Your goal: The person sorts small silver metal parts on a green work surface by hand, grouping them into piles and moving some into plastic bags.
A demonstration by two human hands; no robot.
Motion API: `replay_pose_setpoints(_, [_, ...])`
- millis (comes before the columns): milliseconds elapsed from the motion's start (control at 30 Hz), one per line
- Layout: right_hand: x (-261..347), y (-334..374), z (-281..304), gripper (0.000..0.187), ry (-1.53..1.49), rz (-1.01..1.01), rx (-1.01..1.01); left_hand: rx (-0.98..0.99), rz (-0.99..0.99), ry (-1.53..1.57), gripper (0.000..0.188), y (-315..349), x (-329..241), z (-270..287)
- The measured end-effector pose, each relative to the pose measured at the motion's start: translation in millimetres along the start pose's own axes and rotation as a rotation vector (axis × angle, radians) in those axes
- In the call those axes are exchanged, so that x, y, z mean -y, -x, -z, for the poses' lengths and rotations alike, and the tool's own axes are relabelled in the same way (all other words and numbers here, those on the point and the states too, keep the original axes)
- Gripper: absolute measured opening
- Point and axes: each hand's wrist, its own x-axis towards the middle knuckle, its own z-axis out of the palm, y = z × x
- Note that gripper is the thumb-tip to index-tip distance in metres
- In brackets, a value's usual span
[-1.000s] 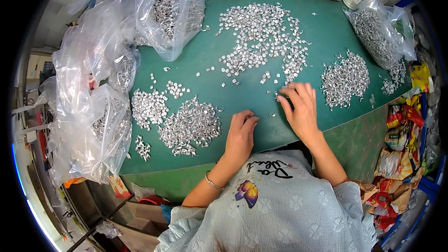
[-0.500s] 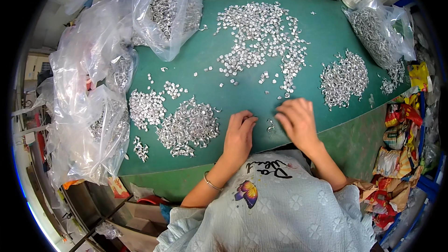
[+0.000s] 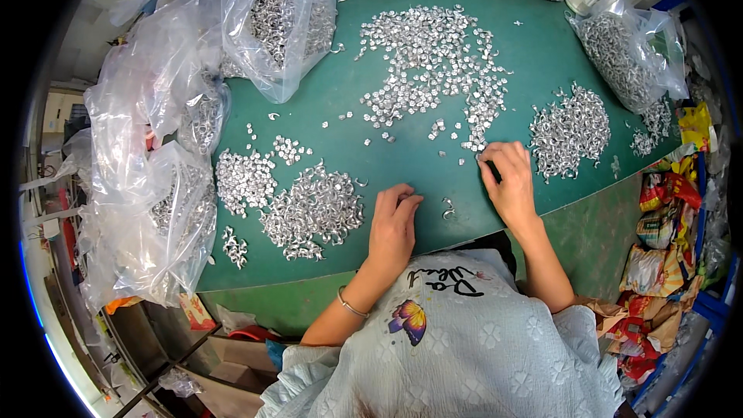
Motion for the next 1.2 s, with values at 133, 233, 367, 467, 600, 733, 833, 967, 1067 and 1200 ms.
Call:
replay_pose_setpoints(133, [-1, -7, -2, 0.019, -0.132, -0.044, -0.078, -0.01, 0.009, 0.019, 0.019, 0, 1, -1])
replay_pose_setpoints(233, [-2, -16, 0, 0.02, -0.215, -0.065, -0.095, -0.017, 0.017, 0.033, 0.02, 1, 1, -1])
replay_pose_setpoints(367, [-6, -23, -6, 0.019, -0.266, -0.082, -0.119, -0.009, 0.029, 0.035, 0.021, 1, 1, 1])
replay_pose_setpoints(467, [-2, -25, -3, 0.017, -0.352, -0.184, -0.119, -0.02, 0.035, 0.042, 0.021, 2, 2, -1])
replay_pose_setpoints(600, [-18, -29, -9, 0.019, -0.485, -0.284, -0.109, -0.016, 0.04, 0.043, 0.02, 2, 1, 0])
replay_pose_setpoints(733, [-21, -37, -14, 0.02, -0.749, -0.403, -0.049, -0.014, 0.033, 0.043, 0.02, 2, 3, 0])
replay_pose_setpoints(833, [-13, -48, -16, 0.02, -0.978, -0.451, 0.017, -0.016, 0.027, 0.038, 0.02, 4, 4, -1])
replay_pose_setpoints(967, [-6, -55, -15, 0.018, -1.078, -0.502, 0.103, -0.012, 0.012, 0.025, 0.019, 3, 3, 0])
replay_pose_setpoints(1067, [-6, -57, -15, 0.017, -1.12, -0.518, 0.157, -0.017, 0.011, 0.02, 0.019, 3, 3, 0])
replay_pose_setpoints(1200, [3, -62, -16, 0.018, -1.056, -0.511, 0.203, -0.03, -0.003, 0.007, 0.021, 5, 6, 2])
